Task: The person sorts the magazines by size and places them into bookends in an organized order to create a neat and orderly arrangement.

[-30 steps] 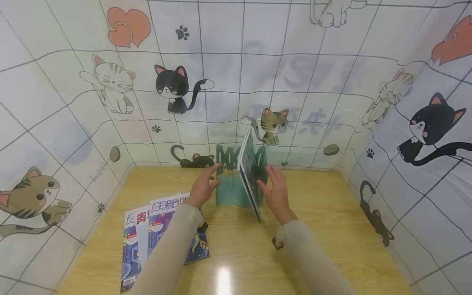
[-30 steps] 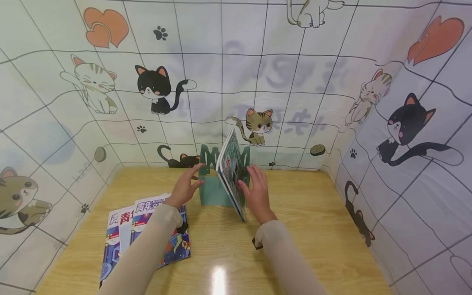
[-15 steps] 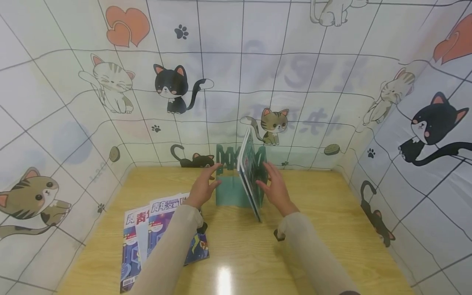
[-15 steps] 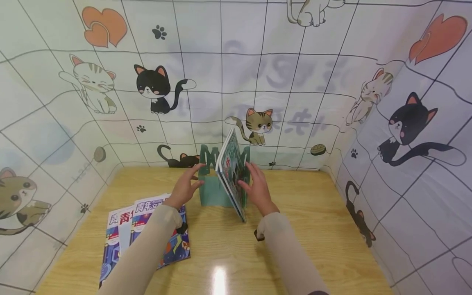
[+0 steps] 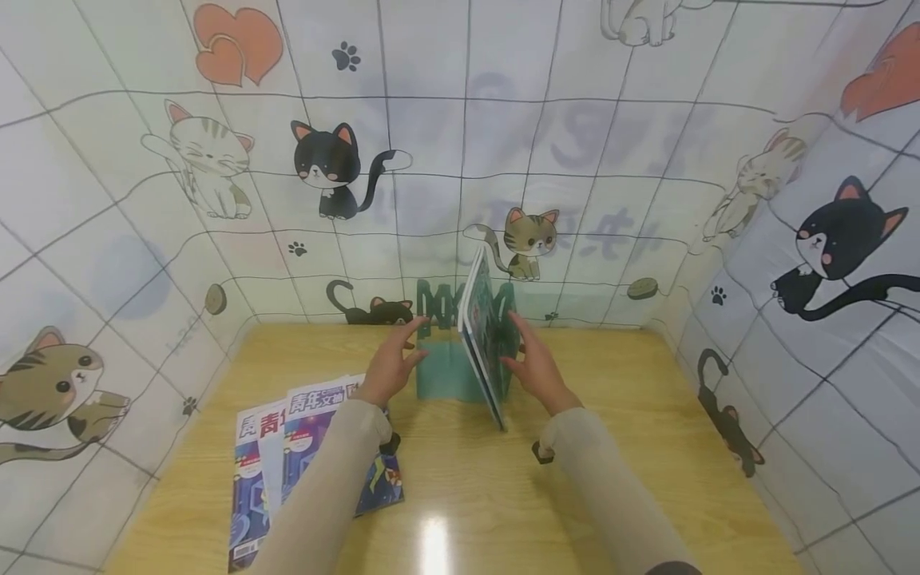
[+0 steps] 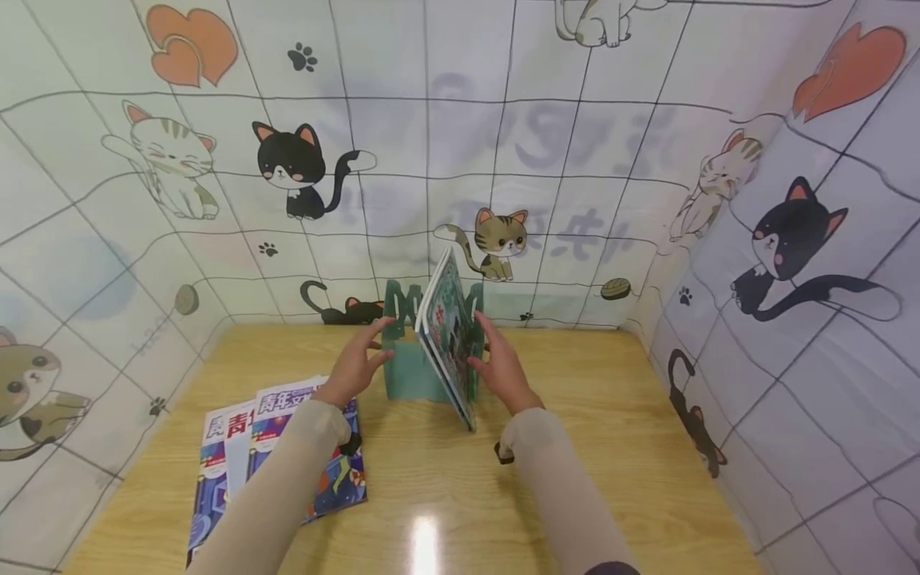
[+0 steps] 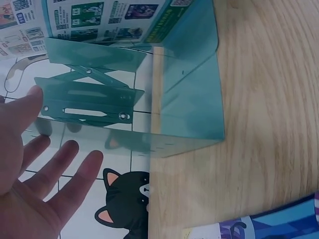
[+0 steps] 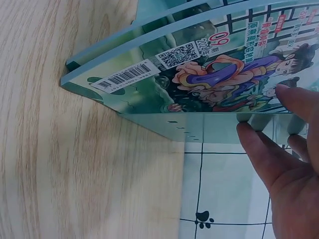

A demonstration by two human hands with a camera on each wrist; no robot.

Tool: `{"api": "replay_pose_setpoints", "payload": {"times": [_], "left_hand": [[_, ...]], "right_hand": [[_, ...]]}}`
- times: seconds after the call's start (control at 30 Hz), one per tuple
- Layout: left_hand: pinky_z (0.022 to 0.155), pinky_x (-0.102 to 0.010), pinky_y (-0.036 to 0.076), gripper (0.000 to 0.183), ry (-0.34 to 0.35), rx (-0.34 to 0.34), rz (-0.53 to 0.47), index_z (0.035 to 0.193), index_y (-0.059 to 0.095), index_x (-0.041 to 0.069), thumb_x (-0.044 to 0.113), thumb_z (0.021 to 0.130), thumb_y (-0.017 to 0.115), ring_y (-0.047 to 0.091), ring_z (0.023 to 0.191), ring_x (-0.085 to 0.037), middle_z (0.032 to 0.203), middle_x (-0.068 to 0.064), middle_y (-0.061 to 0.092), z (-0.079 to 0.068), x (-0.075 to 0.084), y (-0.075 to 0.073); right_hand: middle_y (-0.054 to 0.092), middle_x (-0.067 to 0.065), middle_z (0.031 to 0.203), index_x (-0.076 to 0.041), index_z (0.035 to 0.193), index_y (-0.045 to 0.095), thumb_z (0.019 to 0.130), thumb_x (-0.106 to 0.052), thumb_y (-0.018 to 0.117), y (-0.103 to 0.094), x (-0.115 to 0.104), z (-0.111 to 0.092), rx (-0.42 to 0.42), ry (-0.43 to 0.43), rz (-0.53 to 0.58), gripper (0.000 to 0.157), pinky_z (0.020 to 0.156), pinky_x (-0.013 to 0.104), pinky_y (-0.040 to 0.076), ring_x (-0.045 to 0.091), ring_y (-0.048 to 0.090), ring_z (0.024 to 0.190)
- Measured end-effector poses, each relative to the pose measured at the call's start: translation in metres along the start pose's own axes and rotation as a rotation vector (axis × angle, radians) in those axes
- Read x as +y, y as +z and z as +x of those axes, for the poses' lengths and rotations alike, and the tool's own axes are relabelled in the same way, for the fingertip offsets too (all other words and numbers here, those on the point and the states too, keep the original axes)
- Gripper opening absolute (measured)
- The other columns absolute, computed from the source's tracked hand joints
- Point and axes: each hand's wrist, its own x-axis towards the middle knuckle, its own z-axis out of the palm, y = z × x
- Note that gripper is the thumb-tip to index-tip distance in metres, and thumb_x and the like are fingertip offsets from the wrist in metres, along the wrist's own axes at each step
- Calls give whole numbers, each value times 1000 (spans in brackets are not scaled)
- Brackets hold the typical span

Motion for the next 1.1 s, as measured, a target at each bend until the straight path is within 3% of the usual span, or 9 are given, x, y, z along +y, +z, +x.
{"api": "replay_pose_setpoints", "payload": {"times": [0.37, 0.63, 0.87, 1.1], "left_hand": [[93, -53, 46, 68, -16, -11, -33, 153, 32, 30, 19, 94, 66, 54, 117, -33, 154, -3, 35, -1, 5, -5], [90, -53, 48, 78, 4, -38, -26, 156, 21, 32, 24, 94, 66, 57, 110, -34, 153, -10, 34, -3, 6, -5], [91, -55, 46, 80, -112, -64, -60, 155, 10, 40, 38, 95, 63, 52, 118, -34, 153, -11, 33, -14, 3, -5], [92, -59, 44, 76, -212, -30, -29, 156, 23, 21, 48, 94, 59, 52, 119, -41, 148, -19, 39, -34, -20, -10]], "right_hand": [[25, 14, 157, -27, 155, 25, 85, 0, 72, 1, 3, 1, 3, 12, 72, 89, 91, 54, 48, 48, 48, 122], [26, 14, 157, -24, 155, 23, 84, 3, 72, 2, 1, -2, 10, 16, 80, 91, 94, 51, 47, 44, 48, 124], [24, 11, 158, -27, 156, 22, 83, 2, 72, 2, 2, -4, 21, 36, 93, 93, 91, 49, 49, 45, 50, 122], [24, 13, 157, -25, 155, 22, 84, 4, 71, 0, 1, -2, 12, 23, 113, 91, 92, 49, 49, 47, 47, 124]]}}
